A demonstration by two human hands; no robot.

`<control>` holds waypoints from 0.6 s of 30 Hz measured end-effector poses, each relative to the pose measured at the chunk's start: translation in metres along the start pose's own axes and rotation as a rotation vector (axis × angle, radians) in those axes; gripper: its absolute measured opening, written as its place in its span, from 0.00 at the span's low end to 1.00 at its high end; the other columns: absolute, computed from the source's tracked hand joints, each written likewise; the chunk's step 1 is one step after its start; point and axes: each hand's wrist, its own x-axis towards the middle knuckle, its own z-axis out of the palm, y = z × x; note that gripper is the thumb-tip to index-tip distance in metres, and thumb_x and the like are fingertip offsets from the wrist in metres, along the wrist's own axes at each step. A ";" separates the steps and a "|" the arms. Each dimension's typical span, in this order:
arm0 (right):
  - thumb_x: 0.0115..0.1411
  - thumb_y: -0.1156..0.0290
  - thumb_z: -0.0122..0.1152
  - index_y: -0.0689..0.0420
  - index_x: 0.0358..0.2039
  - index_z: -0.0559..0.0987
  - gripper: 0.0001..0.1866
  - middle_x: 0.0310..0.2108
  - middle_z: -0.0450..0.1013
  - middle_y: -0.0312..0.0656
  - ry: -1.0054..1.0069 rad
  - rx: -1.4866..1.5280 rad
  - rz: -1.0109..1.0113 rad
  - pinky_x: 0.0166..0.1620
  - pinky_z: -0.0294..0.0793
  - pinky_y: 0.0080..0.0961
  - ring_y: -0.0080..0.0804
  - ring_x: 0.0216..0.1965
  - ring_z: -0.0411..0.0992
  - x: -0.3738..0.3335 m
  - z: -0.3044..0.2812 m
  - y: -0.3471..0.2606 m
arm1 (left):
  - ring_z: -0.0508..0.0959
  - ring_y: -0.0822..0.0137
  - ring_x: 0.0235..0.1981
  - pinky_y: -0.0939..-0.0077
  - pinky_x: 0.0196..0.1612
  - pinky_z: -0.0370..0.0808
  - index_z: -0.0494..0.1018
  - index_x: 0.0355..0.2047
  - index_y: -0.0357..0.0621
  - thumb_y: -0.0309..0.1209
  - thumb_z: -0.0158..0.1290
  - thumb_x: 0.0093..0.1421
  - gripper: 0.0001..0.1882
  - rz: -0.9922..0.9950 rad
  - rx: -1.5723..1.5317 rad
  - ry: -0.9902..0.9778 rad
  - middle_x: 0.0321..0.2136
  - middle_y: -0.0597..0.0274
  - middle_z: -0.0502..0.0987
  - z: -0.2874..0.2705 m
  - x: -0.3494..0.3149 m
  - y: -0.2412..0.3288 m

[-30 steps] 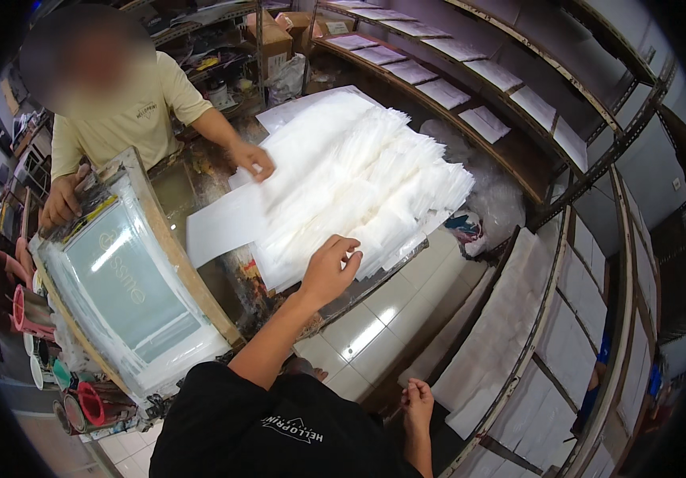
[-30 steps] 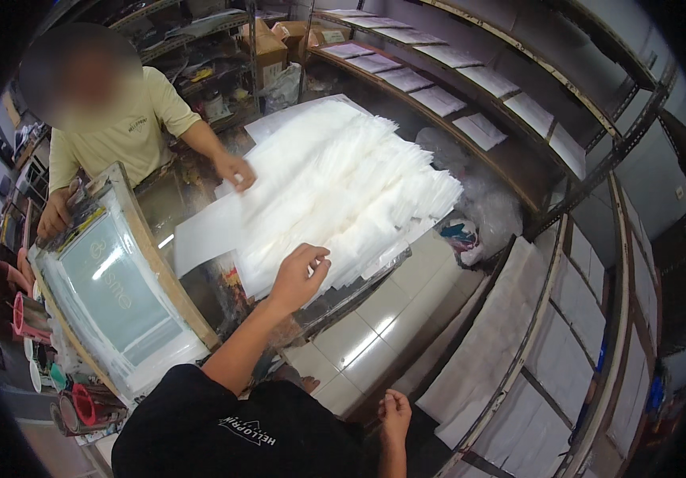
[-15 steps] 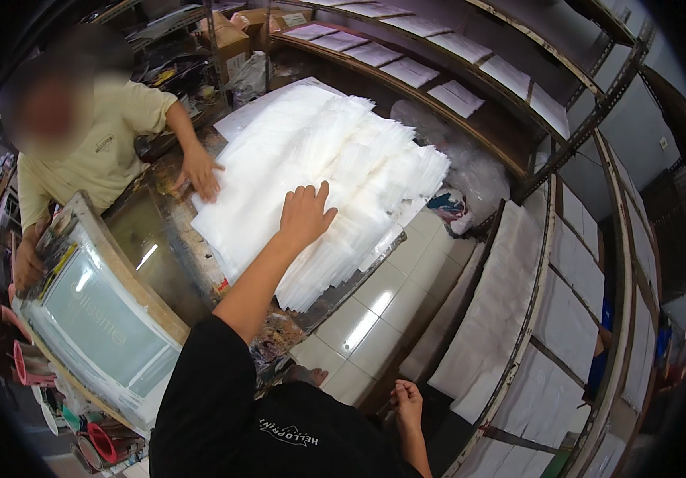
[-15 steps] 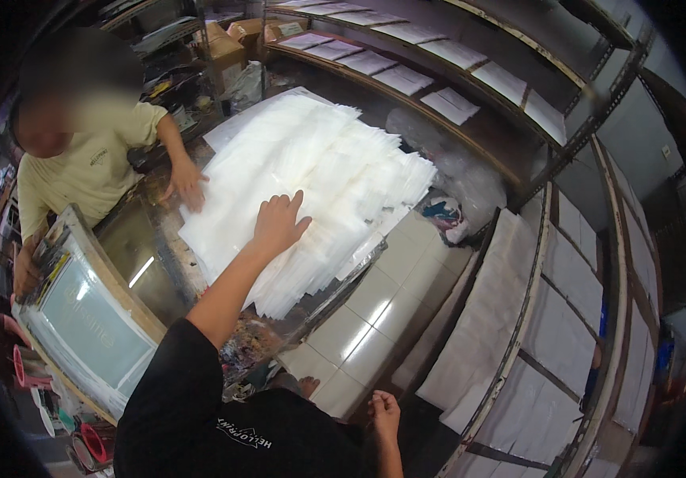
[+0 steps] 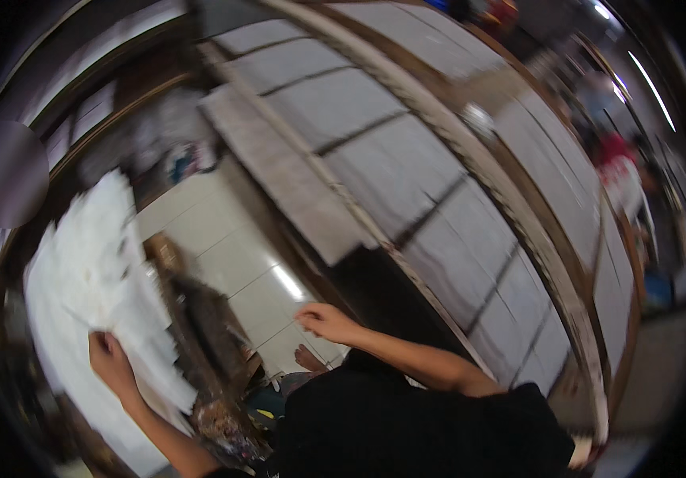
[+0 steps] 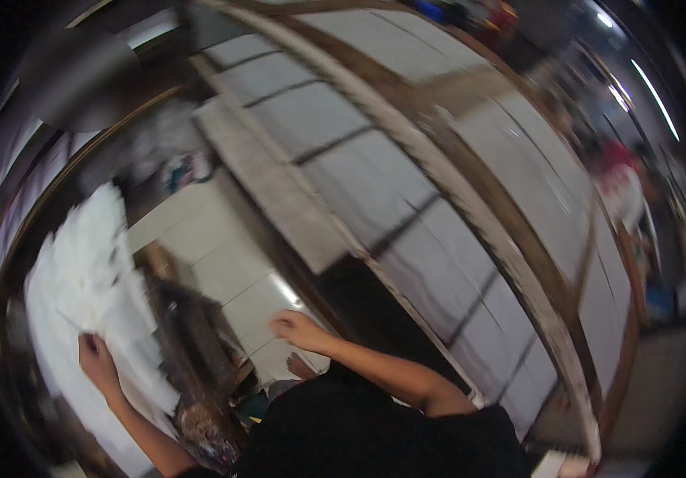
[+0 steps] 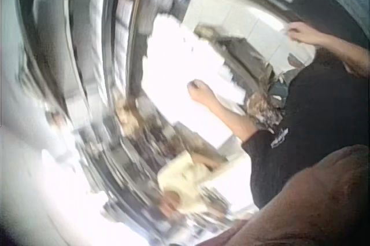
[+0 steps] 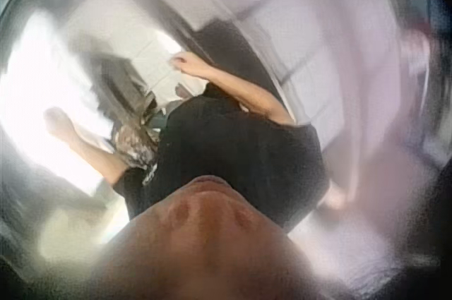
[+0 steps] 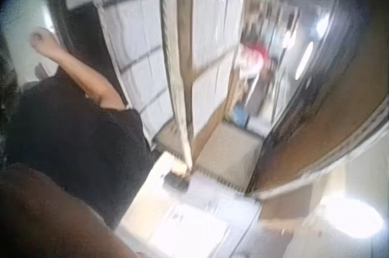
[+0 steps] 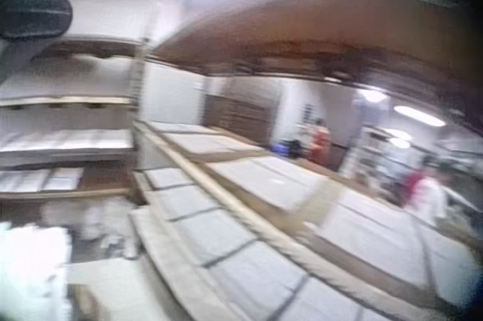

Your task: The person repeatedly picks up white sheets of paper from a table and places them onto a multi-tiered wooden drying rack. The person handles the sheets one at a time, arranging them flat on the rack surfaces.

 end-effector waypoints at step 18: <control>0.63 0.62 0.54 0.63 0.35 0.78 0.14 0.35 0.76 0.54 0.241 -0.431 -0.463 0.43 0.73 0.42 0.51 0.39 0.76 -0.152 -0.072 -0.033 | 0.70 0.52 0.30 0.58 0.34 0.66 0.71 0.35 0.38 0.23 0.57 0.52 0.10 0.961 -0.415 -0.574 0.25 0.54 0.68 0.080 -0.275 0.279</control>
